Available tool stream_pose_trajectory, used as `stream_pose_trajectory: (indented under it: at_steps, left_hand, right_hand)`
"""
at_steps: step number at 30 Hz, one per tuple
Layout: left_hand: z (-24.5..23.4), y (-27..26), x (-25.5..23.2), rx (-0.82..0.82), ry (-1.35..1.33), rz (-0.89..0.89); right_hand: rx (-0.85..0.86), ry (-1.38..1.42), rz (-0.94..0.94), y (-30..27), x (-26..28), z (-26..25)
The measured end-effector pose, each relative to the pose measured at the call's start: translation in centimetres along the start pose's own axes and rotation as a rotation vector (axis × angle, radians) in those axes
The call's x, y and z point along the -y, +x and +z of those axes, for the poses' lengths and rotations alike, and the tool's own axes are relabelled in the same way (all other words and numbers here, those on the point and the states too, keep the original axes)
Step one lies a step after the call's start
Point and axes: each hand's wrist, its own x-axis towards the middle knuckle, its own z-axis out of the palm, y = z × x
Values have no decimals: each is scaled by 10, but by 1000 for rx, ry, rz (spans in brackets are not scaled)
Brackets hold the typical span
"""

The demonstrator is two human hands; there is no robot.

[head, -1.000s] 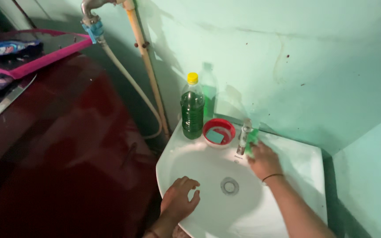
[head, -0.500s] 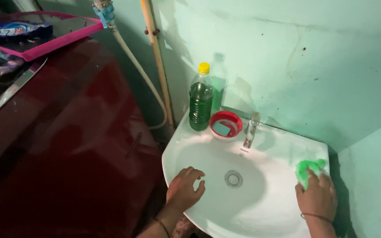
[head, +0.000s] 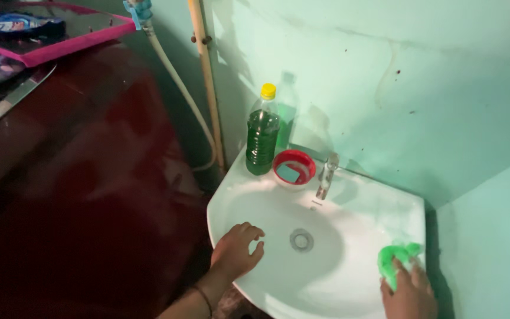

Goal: The person wipes the inside and outside surfaces of a white pedestal sink using a green sponge.

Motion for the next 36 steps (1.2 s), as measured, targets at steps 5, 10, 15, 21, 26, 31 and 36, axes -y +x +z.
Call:
stream_pose_trajectory:
  at_steps: [5,10,15,21,26,31,36]
  left_hand:
    - [-2,-1,-3,43,3,12]
    - [-3,2,-1,92,39,55]
    - [-4,6,2,161,9,81]
    - [-2,6,4,168,26,64]
    - [-2,5,10,154,-21,129]
    - [-5,6,10,183,-56,66]
    - [-5,8,8,196,-35,59]
  right_hand:
    - [122,-30,78,41,23,-19]
    - [138,-18,106,17,28,-35]
    - [232,-5,174,-47,41,-45]
    - [111,10,250,9,46,-44]
    - [121,3,189,-13,55,-58]
    - [428,76,273,-74,115,-80]
    - [522,225,183,-72,188,-67]
